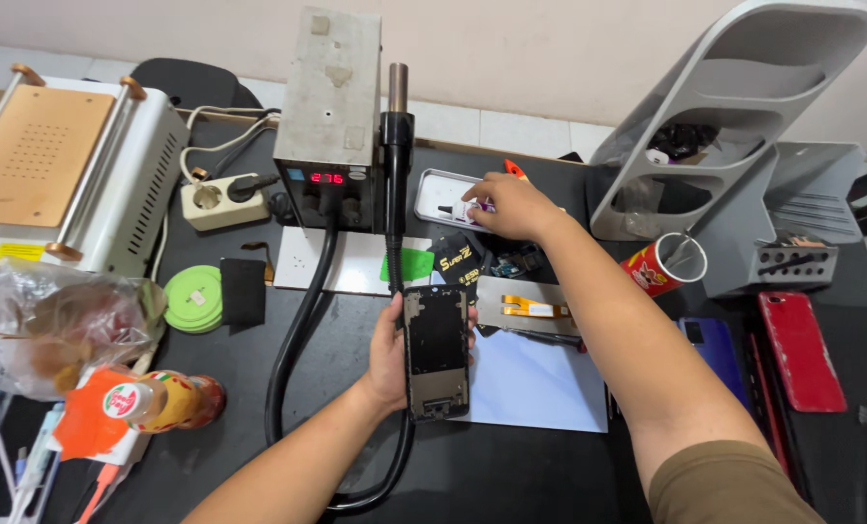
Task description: The person applies adhesive to the back of a smartphone chassis, then installs the battery and motherboard. They use a screwdriver to secure the motherboard and connect ribbon cables. The phone remains disassembled on the workbench at the end.
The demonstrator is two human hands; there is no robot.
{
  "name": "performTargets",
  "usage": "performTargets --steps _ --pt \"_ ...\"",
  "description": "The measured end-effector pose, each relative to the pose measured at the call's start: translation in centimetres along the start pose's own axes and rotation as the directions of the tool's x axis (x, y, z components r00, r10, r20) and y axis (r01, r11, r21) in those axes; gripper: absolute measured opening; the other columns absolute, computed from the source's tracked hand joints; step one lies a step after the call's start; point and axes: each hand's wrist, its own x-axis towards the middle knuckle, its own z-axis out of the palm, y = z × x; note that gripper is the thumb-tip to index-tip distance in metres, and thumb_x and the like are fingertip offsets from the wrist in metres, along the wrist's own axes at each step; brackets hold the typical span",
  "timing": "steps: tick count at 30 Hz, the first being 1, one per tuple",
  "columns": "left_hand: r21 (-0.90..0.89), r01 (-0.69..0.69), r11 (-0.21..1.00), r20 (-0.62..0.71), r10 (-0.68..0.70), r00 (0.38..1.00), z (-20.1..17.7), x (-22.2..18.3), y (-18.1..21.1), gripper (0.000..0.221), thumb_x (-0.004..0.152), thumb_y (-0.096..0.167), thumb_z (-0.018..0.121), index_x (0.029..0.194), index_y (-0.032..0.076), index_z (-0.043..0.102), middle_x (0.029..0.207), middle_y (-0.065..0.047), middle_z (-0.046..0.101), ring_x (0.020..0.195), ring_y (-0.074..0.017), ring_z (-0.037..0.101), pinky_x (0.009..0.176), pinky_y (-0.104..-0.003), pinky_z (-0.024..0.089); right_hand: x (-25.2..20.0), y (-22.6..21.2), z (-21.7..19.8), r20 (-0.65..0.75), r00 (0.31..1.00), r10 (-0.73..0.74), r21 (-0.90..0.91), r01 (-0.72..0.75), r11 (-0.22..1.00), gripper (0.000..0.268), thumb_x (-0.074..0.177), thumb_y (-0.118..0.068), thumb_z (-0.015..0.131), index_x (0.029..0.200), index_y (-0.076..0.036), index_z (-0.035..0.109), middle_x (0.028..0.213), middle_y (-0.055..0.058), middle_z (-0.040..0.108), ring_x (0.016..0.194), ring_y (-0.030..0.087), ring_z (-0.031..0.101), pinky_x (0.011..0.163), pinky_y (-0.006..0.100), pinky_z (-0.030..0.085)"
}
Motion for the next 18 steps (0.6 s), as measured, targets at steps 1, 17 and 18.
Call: performTargets --steps 1,17,18 --pt "0.0 -0.001 1.0 0.002 0.001 1.0 0.0 0.0 0.0 0.089 0.099 0.071 0.026 0.137 -0.003 0.057 0.12 -0.009 0.065 0.103 -0.0208 0.062 0.095 -0.039 0.05 0.0 0.0 0.2 -0.012 1.0 -0.018 -0.034 0.018 0.999 0.036 0.095 -0.039 0.065 0.126 -0.021 0.071 0.113 0.007 0.066 0.11 0.027 0.066 0.106 0.045 0.045" --pt "0.046 0.005 0.999 -0.014 -0.004 1.0 -0.1 0.0 0.2 0.088 0.099 0.071 0.024 0.137 -0.002 0.058 0.121 -0.007 0.066 0.104 -0.0195 0.062 0.094 -0.036 0.051 0.0 -2.6 0.0 -0.268 0.948 -0.171 -0.025 0.17 0.985 0.084 0.073 -0.034 0.086 0.145 -0.012 0.049 0.147 0.018 0.05 0.136 0.038 0.046 0.11 0.049 0.035" --pt "0.042 0.012 0.999 -0.023 -0.011 1.0 -0.1 0.0 0.2 0.089 0.099 0.071 0.025 0.137 -0.002 0.058 0.121 -0.007 0.066 0.104 -0.0194 0.062 0.094 -0.036 0.051 -0.6 -2.7 -0.2 -0.344 0.919 -0.19 -0.036 0.189 0.981 0.08 0.077 -0.034 0.086 0.145 -0.01 0.05 0.147 0.019 0.052 0.136 0.039 0.046 0.11 0.05 0.036"
